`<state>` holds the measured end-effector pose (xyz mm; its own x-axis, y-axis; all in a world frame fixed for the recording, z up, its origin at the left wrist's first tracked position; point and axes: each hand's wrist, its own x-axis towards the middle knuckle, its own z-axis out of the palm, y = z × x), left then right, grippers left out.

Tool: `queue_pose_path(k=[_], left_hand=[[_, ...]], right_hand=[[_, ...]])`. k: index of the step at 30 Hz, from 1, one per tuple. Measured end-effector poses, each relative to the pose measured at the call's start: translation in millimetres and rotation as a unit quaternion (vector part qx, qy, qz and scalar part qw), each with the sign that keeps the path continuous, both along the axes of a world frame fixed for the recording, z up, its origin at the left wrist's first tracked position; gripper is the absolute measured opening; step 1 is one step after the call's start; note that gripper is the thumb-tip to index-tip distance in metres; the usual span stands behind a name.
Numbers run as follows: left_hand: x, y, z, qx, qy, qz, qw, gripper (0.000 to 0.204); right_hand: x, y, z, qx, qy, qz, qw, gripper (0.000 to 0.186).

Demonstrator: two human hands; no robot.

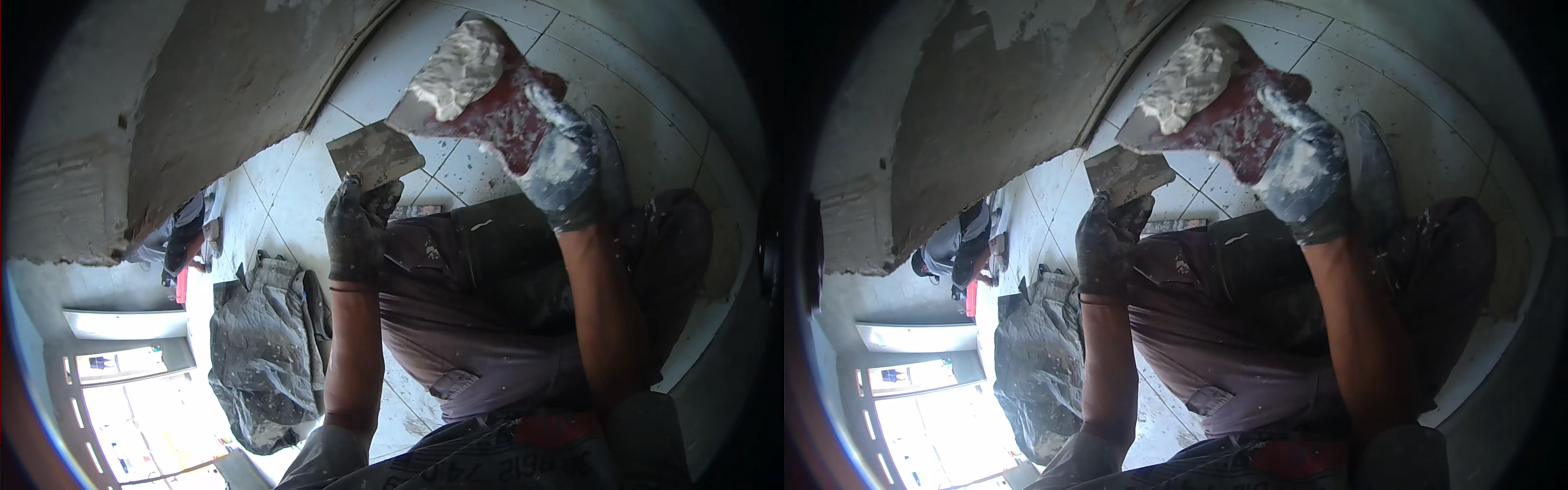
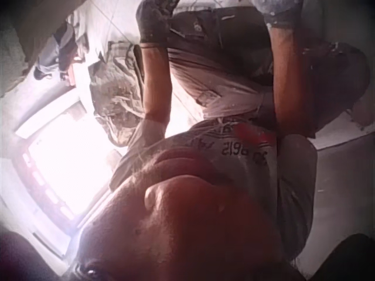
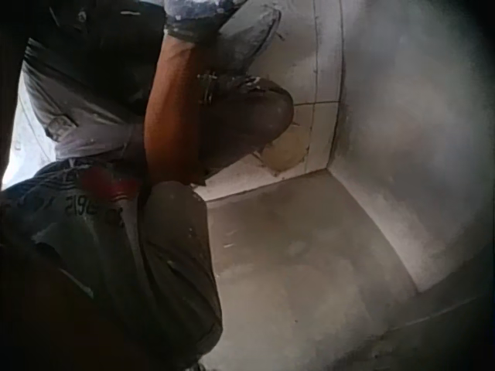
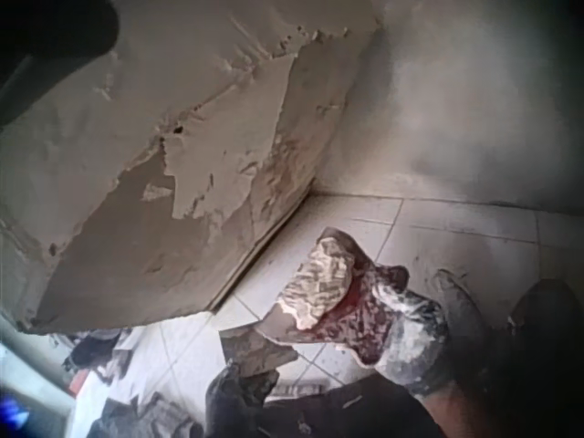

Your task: Applying plaster or putty to wall corners and recesses using putty knives.

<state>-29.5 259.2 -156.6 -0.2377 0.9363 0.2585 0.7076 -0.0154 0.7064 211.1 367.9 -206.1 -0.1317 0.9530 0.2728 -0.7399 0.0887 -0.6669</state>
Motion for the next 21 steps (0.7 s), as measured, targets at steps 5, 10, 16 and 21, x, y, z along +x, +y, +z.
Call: queue_pose_path(k=[5, 10, 16, 21], left_hand=[[4.6, 17.8, -23.0, -0.011, -0.292, 0.068, 0.954, 0.028], [-9.3, 39.7, -28.6, -0.132, -0.215, -0.047, 0.966, 0.029], [-26.7, 71.9, -68.8, -0.204, -0.336, 0.024, 0.919, 0.023], [-13.6, 86.3, -110.6, -0.133, 0.39, -0.103, 0.905, 0.013]], right_hand=[[-6.9, -0.7, -44.2, -0.03, -0.098, -0.016, 0.995, 0.053], [-28.4, 54.6, -43.1, -0.07, 0.141, 0.07, 0.985, 0.04], [-87.0, 127.6, -21.8, -0.249, 0.278, 0.248, 0.894, 0.041], [-162.3, 177.0, -36.8, -0.178, 0.312, 0.253, 0.898, 0.042]])
